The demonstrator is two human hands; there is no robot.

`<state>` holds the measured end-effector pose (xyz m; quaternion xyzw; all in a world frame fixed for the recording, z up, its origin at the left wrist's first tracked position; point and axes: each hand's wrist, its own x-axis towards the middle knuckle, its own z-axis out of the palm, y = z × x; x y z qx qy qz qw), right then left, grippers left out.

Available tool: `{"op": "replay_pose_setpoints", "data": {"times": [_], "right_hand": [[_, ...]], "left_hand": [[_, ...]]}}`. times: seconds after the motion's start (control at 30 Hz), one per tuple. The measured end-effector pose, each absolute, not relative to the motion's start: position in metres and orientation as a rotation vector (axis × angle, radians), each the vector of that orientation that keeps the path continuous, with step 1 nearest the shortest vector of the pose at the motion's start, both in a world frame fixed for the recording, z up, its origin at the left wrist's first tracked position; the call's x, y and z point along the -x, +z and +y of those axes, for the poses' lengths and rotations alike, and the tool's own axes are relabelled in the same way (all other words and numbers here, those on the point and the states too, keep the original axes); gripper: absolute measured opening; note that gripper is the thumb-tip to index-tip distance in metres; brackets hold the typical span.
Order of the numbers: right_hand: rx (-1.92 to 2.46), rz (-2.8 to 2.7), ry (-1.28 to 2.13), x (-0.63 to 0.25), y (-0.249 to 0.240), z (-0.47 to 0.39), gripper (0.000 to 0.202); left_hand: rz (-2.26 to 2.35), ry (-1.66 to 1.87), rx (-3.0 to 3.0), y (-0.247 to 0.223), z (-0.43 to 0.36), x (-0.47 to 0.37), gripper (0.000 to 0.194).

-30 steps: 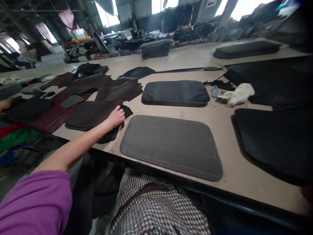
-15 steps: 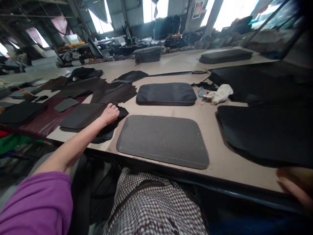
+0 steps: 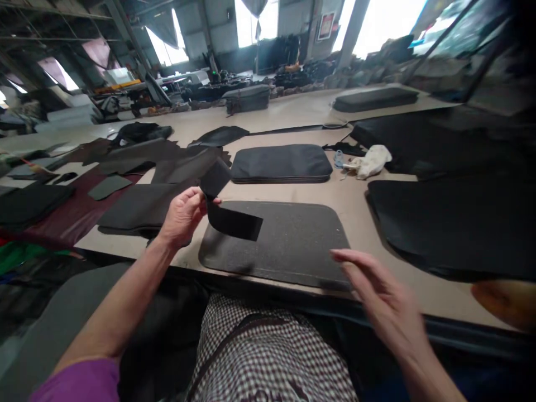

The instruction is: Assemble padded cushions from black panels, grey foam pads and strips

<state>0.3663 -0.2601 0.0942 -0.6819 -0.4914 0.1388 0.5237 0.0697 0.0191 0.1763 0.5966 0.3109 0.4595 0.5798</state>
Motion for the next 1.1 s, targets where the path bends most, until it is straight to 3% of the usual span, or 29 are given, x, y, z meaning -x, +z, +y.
{"op": "replay_pose_setpoints", "data": {"times": [0.13,0.23,0.37,0.43,0.53,0.63,0.73,0.97,1.1], "right_hand": [[1.168,-1.217,1.065,-0.313,0.097,-0.207,0.055],[0.952,-0.911,1.267,-0.285,0.092,-0.192,0.055],[0.975,-0.69,1.215,-0.287,0.085,-0.204,0.04],[1.011,-0.732,1.242,-0.299,0.086,-0.215,0.044],[1.148,-0.868,1.379,-0.315,0.091,-0.227,0.046],[1.284,-1.032,1.397,-0.319,0.092,-0.228,0.036],[1.317,-1.045,1.399,-0.317,0.088,-0.226,0.03],[1.374,-0.762,1.295,-0.311,0.067,-0.247,0.03],[1.496,-0.653,1.203,-0.31,0.057,-0.257,0.054]], "left_hand": [[0.642,0.818,-1.321,0.143,-0.063,-0.102,0.031],[0.594,0.676,-1.404,0.116,-0.105,-0.114,0.023],[0.505,0.414,-1.633,0.104,-0.115,-0.116,0.026],[0.537,0.274,-1.7,0.108,-0.104,-0.116,0.028],[0.695,0.225,-1.581,0.12,-0.084,-0.123,0.044],[0.685,0.049,-1.473,0.127,-0.074,-0.139,0.056],[0.649,-0.1,-1.494,0.123,-0.069,-0.159,0.047],[0.739,0.1,-1.613,0.103,-0.019,-0.212,0.041],[0.771,0.23,-1.895,0.087,0.028,-0.252,0.038]]}}
